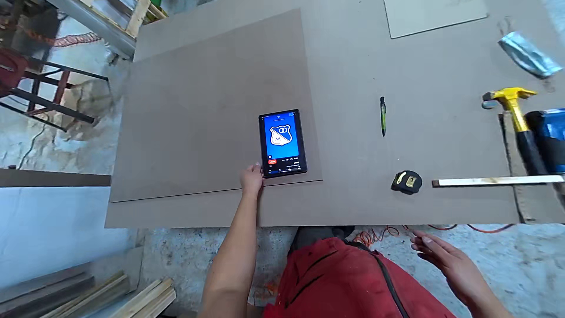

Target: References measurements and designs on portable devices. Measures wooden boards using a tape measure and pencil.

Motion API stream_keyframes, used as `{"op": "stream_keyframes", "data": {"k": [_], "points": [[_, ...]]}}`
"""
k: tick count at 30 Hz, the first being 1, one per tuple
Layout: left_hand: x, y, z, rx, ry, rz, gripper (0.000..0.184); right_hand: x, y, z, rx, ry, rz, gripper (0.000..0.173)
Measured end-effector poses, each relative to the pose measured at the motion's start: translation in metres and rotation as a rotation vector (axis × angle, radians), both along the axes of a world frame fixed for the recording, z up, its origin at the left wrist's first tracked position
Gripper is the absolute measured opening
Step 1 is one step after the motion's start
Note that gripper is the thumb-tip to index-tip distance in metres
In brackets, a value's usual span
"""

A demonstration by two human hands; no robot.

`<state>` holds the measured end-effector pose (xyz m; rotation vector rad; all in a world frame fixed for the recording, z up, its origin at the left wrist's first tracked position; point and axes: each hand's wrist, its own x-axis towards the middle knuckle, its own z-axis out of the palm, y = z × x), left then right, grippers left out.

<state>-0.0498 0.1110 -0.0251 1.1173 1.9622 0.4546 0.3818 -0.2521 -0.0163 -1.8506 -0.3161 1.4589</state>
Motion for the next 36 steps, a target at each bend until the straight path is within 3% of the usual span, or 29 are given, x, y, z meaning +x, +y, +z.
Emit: {"op": "stream_keyframes", "data": {"k": [1,3,7,17,22,24,28,32,36], "points": [[-0.004,0.005,0.01,0.001,0.171,-0.117,0.045,-0.004,-0.003,0.003,-0.016,-0.029,-0.012,0.039],[-0.007,0.019,0.018,0.0,0.271,-0.241,0.043,-0.011,-0.004,0.009,-0.029,-0.072,-0.043,0.039],[0.001,0.047,0.008,-0.044,0.221,-0.281,0.036,-0.038,0.009,0.023,-0.041,-0.107,-0.112,0.037],[-0.008,0.063,-0.004,-0.061,0.209,-0.398,0.041,-0.096,0.049,0.032,-0.006,-0.158,-0.103,0.038],[-0.014,0.06,-0.008,-0.075,0.057,-0.219,0.039,-0.088,0.104,0.019,-0.019,-0.209,0.14,0.038],[-0.008,0.053,-0.008,-0.05,0.041,-0.132,0.034,-0.088,0.153,0.015,0.028,-0.251,0.29,0.038],[0.018,0.053,0.002,-0.104,0.005,0.0,0.042,-0.111,0.271,0.0,0.169,-0.246,0.527,0.046],[0.034,0.062,0.015,-0.162,-0.135,0.155,0.041,-0.149,0.354,-0.012,0.21,0.016,0.553,0.061],[0.036,0.064,0.014,-0.156,-0.414,0.362,0.059,-0.149,0.362,-0.002,0.169,0.185,0.485,0.055]]}}
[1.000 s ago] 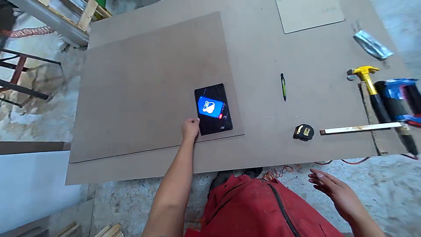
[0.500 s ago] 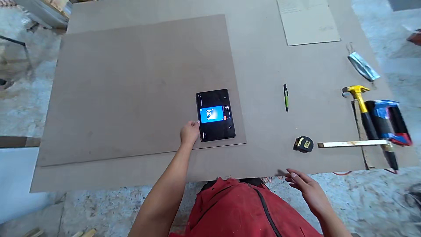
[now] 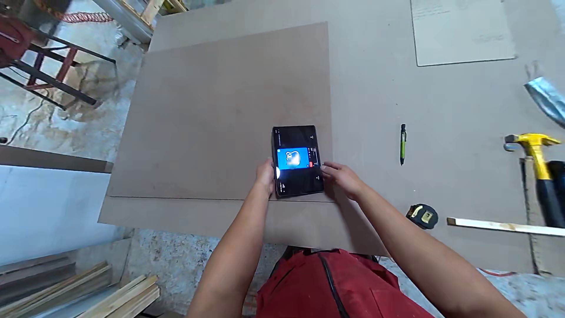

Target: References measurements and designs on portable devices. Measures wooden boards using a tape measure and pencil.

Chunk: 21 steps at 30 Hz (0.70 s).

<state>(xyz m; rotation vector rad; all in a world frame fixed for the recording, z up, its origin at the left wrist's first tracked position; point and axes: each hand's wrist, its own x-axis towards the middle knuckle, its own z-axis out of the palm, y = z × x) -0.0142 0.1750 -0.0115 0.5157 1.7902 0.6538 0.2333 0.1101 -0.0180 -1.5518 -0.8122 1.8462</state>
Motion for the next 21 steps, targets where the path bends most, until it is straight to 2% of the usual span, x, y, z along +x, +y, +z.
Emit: {"op": "stream_keyframes", "data": {"k": [3,6,11,14,21], "points": [[0.013,-0.003,-0.002,0.027,0.142,-0.066,0.076,0.001,-0.012,-0.007,-0.024,0.064,-0.101,0.051],[0.008,-0.016,-0.017,0.12,0.317,-0.167,0.074,-0.009,-0.023,-0.008,-0.021,0.073,-0.184,0.048],[-0.006,-0.038,-0.016,0.382,0.15,-0.024,0.075,-0.026,-0.04,0.006,0.071,0.031,-0.239,0.043],[-0.023,-0.042,-0.01,0.388,0.135,-0.045,0.078,-0.045,-0.058,0.012,0.105,-0.005,-0.249,0.042],[-0.05,-0.037,-0.021,0.436,0.099,-0.105,0.079,-0.083,-0.078,0.009,0.141,-0.046,-0.331,0.042]]}}
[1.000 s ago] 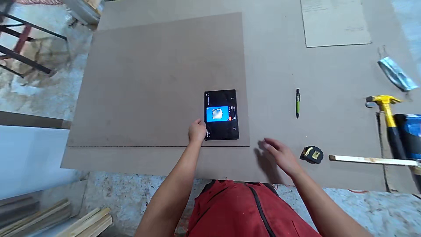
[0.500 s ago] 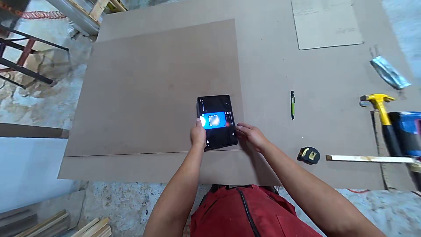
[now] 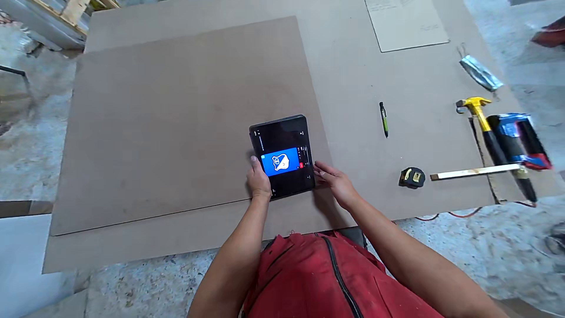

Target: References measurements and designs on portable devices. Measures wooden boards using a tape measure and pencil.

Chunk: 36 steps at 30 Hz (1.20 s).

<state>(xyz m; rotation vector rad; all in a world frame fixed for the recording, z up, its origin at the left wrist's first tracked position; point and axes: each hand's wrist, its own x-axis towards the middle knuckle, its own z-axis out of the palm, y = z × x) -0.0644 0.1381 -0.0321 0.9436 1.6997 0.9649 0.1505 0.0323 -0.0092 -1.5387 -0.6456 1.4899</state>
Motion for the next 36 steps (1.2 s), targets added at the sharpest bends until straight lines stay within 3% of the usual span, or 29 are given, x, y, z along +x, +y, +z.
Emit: {"op": "stream_keyframes", "data": {"k": [7,13,16,19,22,26,32,36], "points": [[-0.007,0.011,-0.008,-0.012,-0.01,-0.065,0.073,-0.009,-0.001,-0.013,-0.007,-0.022,-0.017,0.042],[-0.003,0.029,-0.021,-0.134,0.115,-0.121,0.075,-0.004,-0.001,-0.02,-0.031,-0.023,-0.028,0.042],[0.004,0.039,-0.018,-0.201,0.263,-0.157,0.066,0.036,-0.016,-0.014,-0.017,-0.336,0.056,0.043],[-0.002,0.043,-0.006,-0.223,0.496,-0.29,0.054,0.103,-0.054,-0.007,-0.056,-0.74,0.006,0.042],[-0.015,0.049,-0.003,-0.191,0.527,-0.385,0.037,0.165,-0.102,-0.018,-0.125,-1.109,-0.041,0.045],[-0.023,0.053,-0.011,-0.13,0.516,-0.448,0.026,0.203,-0.141,-0.045,-0.256,-1.243,-0.056,0.071],[-0.011,0.052,-0.003,-0.163,0.586,-0.515,0.067,0.204,-0.128,-0.045,-0.304,-1.243,-0.116,0.077],[-0.019,0.056,-0.004,-0.14,0.538,-0.543,0.059,0.206,-0.114,-0.035,-0.368,-1.221,-0.156,0.082]]}}
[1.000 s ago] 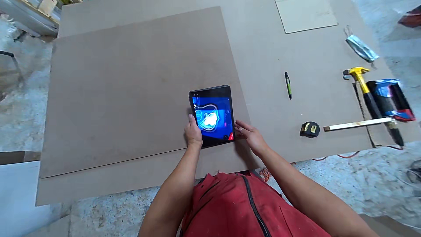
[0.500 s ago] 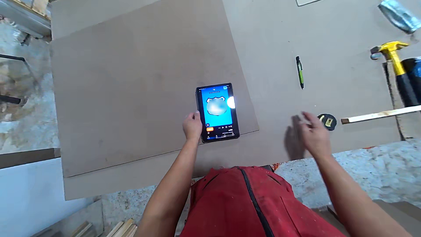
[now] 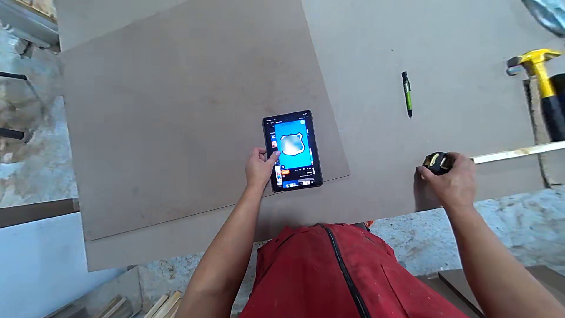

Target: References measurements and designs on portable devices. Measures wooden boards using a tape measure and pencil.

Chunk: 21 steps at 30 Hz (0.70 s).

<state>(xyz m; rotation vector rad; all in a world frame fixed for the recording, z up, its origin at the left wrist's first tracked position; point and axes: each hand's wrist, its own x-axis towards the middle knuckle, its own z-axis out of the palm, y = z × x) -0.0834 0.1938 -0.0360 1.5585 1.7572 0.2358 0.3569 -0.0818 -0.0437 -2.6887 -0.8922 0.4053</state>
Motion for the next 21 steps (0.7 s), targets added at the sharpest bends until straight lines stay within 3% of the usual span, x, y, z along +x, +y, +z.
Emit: {"op": "stream_keyframes", "data": {"k": [2,4,7,10,15,21], "points": [[-0.007,0.003,-0.003,0.0,-0.038,-0.009,0.053,-0.006,0.003,0.009,0.044,0.101,-0.042,0.083],[-0.013,0.005,-0.004,-0.018,-0.074,-0.001,0.045,-0.019,0.004,0.015,0.116,0.27,-0.087,0.073],[-0.017,0.007,-0.008,-0.056,-0.132,0.039,0.034,-0.045,0.002,0.008,0.288,0.69,-0.185,0.055],[-0.02,0.008,-0.01,-0.081,-0.162,0.058,0.031,-0.068,0.002,-0.002,0.408,0.984,-0.297,0.058],[-0.021,0.01,-0.01,-0.086,-0.155,0.049,0.028,-0.067,-0.008,-0.022,0.463,1.18,-0.143,0.06],[-0.02,0.011,-0.01,-0.094,-0.153,0.034,0.034,-0.062,-0.007,-0.028,0.464,1.297,-0.32,0.077]]}}
